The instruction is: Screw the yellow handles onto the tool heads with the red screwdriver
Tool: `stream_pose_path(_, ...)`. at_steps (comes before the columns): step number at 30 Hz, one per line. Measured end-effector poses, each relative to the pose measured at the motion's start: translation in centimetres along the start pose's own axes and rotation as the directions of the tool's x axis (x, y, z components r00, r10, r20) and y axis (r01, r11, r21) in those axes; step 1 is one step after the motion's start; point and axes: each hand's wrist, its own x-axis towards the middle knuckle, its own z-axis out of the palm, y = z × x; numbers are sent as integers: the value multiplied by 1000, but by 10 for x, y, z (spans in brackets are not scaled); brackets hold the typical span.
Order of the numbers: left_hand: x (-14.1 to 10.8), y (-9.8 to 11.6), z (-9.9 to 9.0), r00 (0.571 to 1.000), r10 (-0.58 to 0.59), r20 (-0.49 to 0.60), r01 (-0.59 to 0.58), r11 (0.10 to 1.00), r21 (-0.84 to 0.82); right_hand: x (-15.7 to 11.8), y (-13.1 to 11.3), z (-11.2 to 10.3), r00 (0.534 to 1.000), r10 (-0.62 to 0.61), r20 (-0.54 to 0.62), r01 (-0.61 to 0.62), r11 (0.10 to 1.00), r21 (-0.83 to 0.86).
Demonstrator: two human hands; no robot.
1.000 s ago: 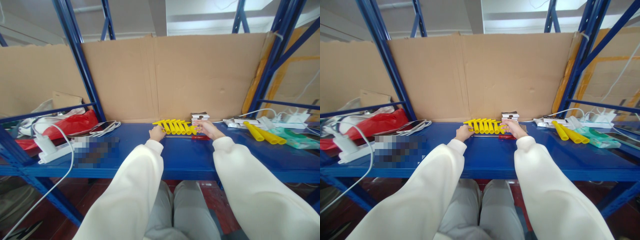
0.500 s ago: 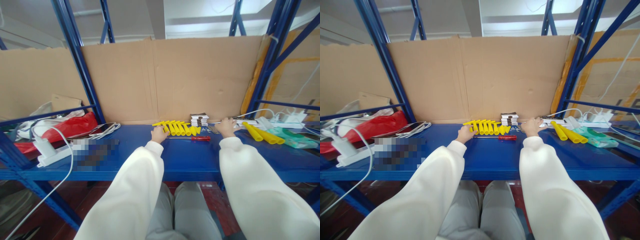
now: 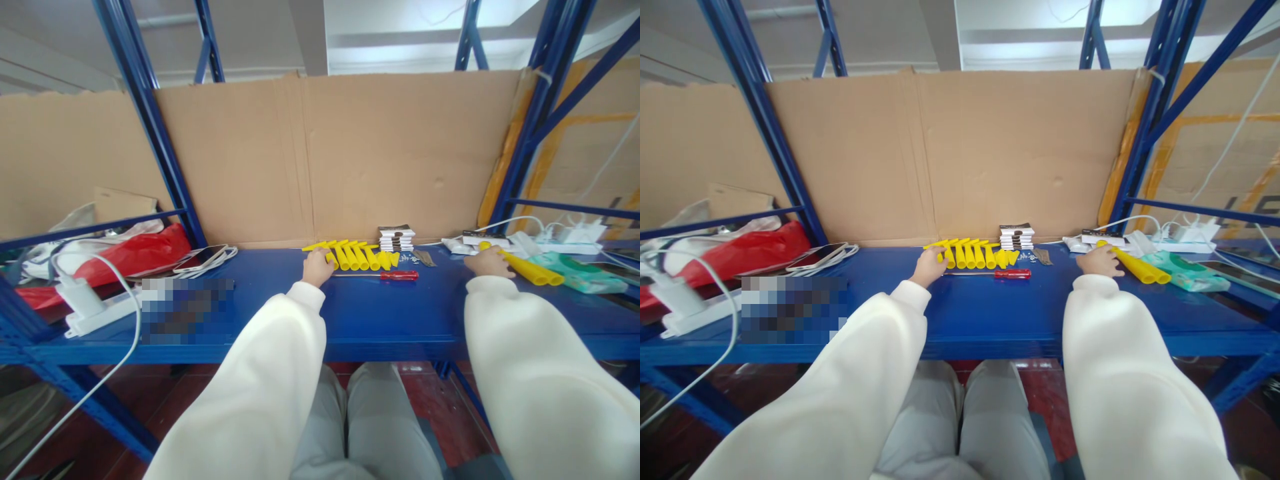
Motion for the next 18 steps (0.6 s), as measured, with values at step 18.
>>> stream_pose_path(18, -1, 1, 0, 1000, 11, -10, -11, 999, -37, 15, 6, 23, 983, -55, 173, 13, 971, 237)
